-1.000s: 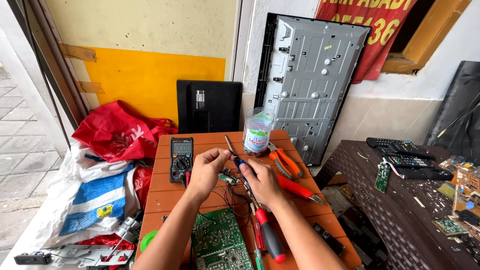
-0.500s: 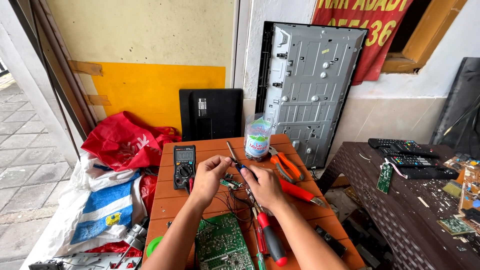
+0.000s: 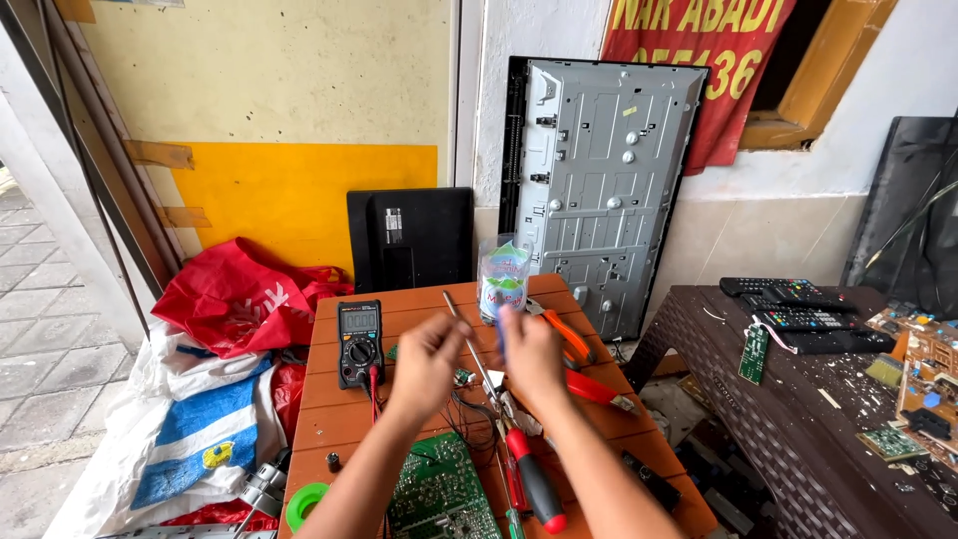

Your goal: Repairing a circuit board using a soldering iron and multimeter for diagnostics.

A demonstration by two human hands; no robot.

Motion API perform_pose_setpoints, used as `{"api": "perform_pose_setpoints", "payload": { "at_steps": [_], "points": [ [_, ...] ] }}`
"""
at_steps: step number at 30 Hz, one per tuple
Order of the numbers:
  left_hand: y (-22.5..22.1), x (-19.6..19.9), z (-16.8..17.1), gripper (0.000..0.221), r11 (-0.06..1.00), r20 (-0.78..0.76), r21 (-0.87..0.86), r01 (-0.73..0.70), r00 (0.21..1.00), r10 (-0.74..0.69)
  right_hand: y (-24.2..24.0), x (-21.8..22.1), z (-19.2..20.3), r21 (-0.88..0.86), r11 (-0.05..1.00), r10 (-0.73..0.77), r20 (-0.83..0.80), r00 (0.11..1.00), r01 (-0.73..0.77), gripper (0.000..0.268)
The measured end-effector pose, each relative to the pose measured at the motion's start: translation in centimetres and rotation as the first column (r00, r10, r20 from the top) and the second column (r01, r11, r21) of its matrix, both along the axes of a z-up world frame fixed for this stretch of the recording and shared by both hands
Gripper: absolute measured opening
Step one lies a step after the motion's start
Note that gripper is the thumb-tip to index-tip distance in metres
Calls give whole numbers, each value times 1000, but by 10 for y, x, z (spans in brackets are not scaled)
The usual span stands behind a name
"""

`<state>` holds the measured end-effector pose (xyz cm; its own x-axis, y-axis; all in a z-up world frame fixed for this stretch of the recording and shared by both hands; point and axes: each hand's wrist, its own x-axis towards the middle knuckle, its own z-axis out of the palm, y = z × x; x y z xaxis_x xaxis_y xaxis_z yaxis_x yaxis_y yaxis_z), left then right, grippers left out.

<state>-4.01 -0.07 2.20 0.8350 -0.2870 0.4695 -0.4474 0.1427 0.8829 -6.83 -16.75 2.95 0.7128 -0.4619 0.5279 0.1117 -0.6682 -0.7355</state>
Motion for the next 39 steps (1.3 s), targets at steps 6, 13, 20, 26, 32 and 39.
{"api": "perform_pose_setpoints", "payload": {
  "at_steps": [6,13,20,26,32,39],
  "points": [
    [-7,10,-5,17,1000,92,24,-21,996,18,-17,2,8,214,976,-16,-78,997,33,51],
    [3,17,-12,20,987,-28,-124,-107,994,104,-9,11,-36,-140,988,34,-179,983,-60,49],
    [-3,18,-17,16,985,-36,-124,-117,993,113,-5,10,-35,-205,972,54,-294,954,-118,49],
    [-4,19,-23,13,983,-48,-105,-149,988,144,-4,13,-42,-328,937,-3,-339,941,-116,31],
    [-6,23,-27,12,986,-46,-63,-152,988,149,-7,15,-47,-271,958,-44,-453,890,-90,34],
    [0,8,-10,14,982,-95,27,-188,977,189,-1,10,-45,-401,911,-115,-468,876,-95,34]
  ]
}}
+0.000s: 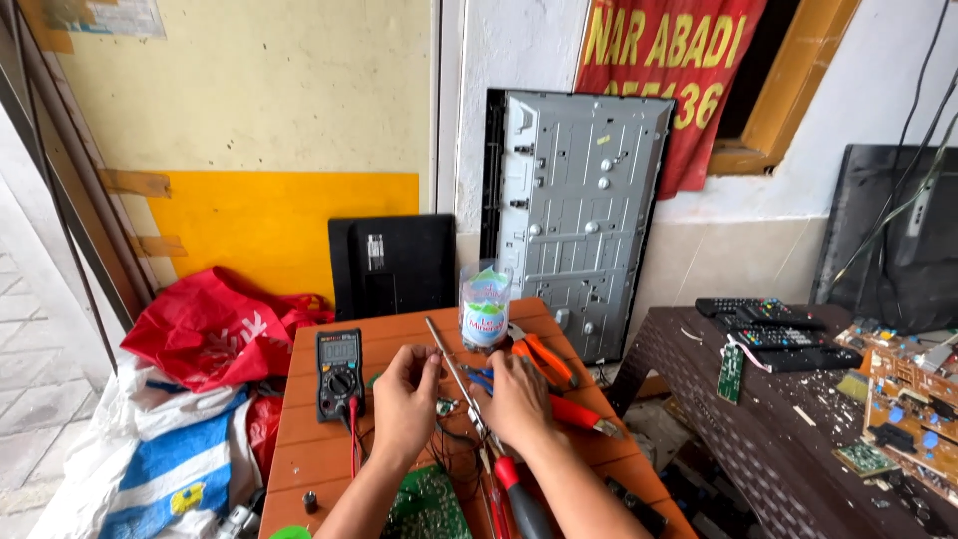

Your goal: Repairing a circuit board using a soldering iron and multimeter for diagnostics.

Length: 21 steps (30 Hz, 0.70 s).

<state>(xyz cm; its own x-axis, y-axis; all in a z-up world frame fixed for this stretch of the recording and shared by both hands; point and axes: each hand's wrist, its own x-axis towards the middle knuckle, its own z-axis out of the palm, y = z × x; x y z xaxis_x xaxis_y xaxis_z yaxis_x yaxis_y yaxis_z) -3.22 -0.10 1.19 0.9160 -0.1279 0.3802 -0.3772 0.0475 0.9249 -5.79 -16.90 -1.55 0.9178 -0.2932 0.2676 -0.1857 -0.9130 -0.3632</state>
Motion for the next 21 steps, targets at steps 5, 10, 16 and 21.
{"api": "perform_pose_setpoints", "payload": {
  "at_steps": [5,10,16,21],
  "points": [
    [2,1,3,15,997,-112,70,-36,993,44,4,5,-2,-53,998,-39,-99,994,34,46],
    [1,10,-3,12,987,-73,148,-59,995,70,7,8,-3,-114,993,-52,-145,988,35,48],
    [3,7,-1,10,961,-69,274,-33,996,54,12,3,0,-95,995,-37,-182,983,20,42],
    [1,11,-3,8,950,-28,307,-47,998,58,10,2,3,-79,997,8,-158,987,-21,26]
  ]
}}
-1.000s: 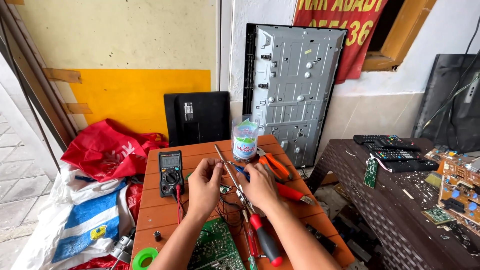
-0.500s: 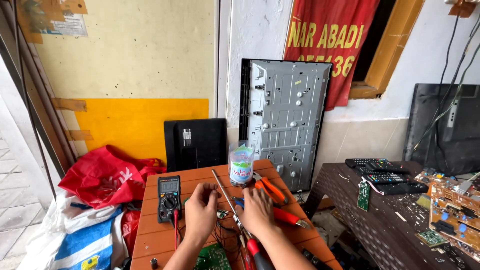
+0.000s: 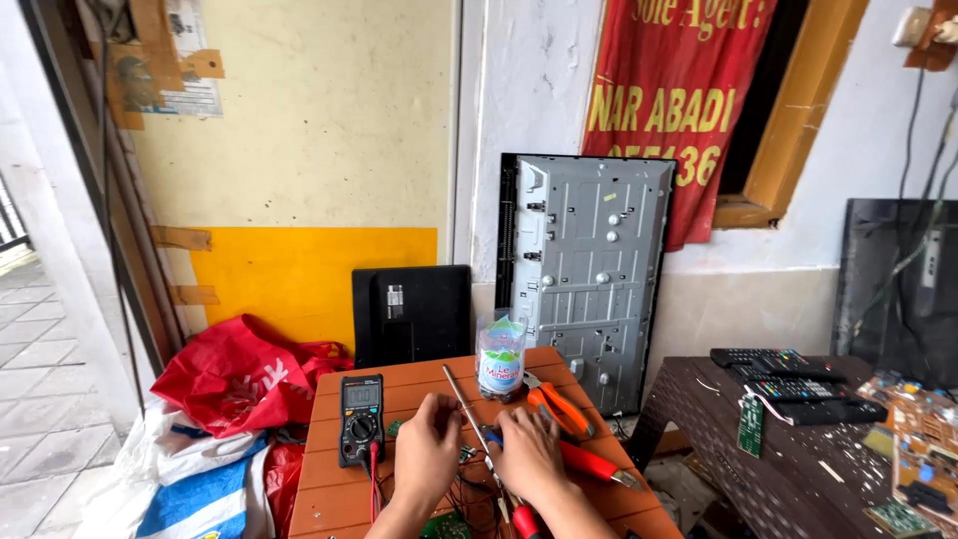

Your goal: Repairing a circuit board using a soldering iron and multimeter for diagnostics.

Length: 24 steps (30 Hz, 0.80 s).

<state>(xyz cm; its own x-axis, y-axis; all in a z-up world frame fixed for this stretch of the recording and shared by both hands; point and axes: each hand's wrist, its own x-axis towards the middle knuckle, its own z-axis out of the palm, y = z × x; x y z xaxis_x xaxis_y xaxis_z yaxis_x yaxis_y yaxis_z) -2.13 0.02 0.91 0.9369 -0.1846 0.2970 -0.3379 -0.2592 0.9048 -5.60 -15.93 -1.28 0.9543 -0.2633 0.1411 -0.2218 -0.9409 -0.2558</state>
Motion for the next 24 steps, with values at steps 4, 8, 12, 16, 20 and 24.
{"api": "perform_pose_setpoints", "payload": {
  "at_steps": [4,8,12,16,20,24],
  "points": [
    [0,1,-7,10,997,44,74,-9,999,6,0,0,3,7,1000,13,120,993,-14,25],
    [-5,1,-12,9,991,80,134,-27,997,16,-15,4,-11,16,991,108,492,864,-133,28],
    [-1,5,-12,8,998,140,55,-14,990,6,-6,3,-2,85,921,228,675,701,-381,31],
    [7,0,-3,9,996,93,87,1,996,-9,5,3,-4,76,890,263,721,641,-450,33],
    [3,7,-12,7,997,162,75,0,987,-12,0,8,-9,52,911,231,757,611,-409,24],
    [1,12,-19,3,998,230,48,-43,973,31,-1,7,-12,46,910,222,784,580,-412,22]
  ]
}}
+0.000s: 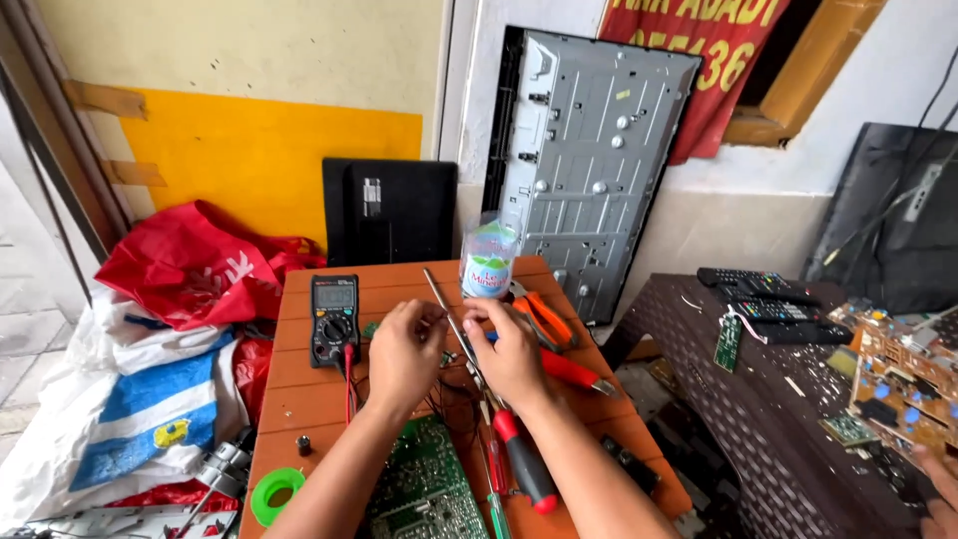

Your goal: Repairing a circuit board using a soldering iron and multimeter for diagnostics.

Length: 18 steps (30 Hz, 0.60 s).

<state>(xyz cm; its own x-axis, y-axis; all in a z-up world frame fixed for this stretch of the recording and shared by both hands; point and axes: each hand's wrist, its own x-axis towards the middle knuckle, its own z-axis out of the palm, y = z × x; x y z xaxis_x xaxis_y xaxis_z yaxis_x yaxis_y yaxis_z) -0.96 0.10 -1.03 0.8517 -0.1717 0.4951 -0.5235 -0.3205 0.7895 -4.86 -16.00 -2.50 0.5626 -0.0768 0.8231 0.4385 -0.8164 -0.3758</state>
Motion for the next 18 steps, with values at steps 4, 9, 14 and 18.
{"api": "perform_pose_setpoints", "payload": {
  "at_steps": [4,9,14,18],
  "points": [
    [5,1,5,4,994,20,-111,-17,1000,19,4,1,2,25,1000,4,5,1000,-5,21],
    [6,1,1,5,981,-60,-194,-5,998,-7,8,-2,3,37,999,10,2,1000,-10,18],
    [2,4,-2,4,982,-28,-186,28,999,-33,8,-3,8,35,999,10,24,1000,-11,19],
    [1,4,-5,6,996,98,-84,18,995,-10,9,-5,9,34,999,29,9,1000,-30,18]
  ]
}}
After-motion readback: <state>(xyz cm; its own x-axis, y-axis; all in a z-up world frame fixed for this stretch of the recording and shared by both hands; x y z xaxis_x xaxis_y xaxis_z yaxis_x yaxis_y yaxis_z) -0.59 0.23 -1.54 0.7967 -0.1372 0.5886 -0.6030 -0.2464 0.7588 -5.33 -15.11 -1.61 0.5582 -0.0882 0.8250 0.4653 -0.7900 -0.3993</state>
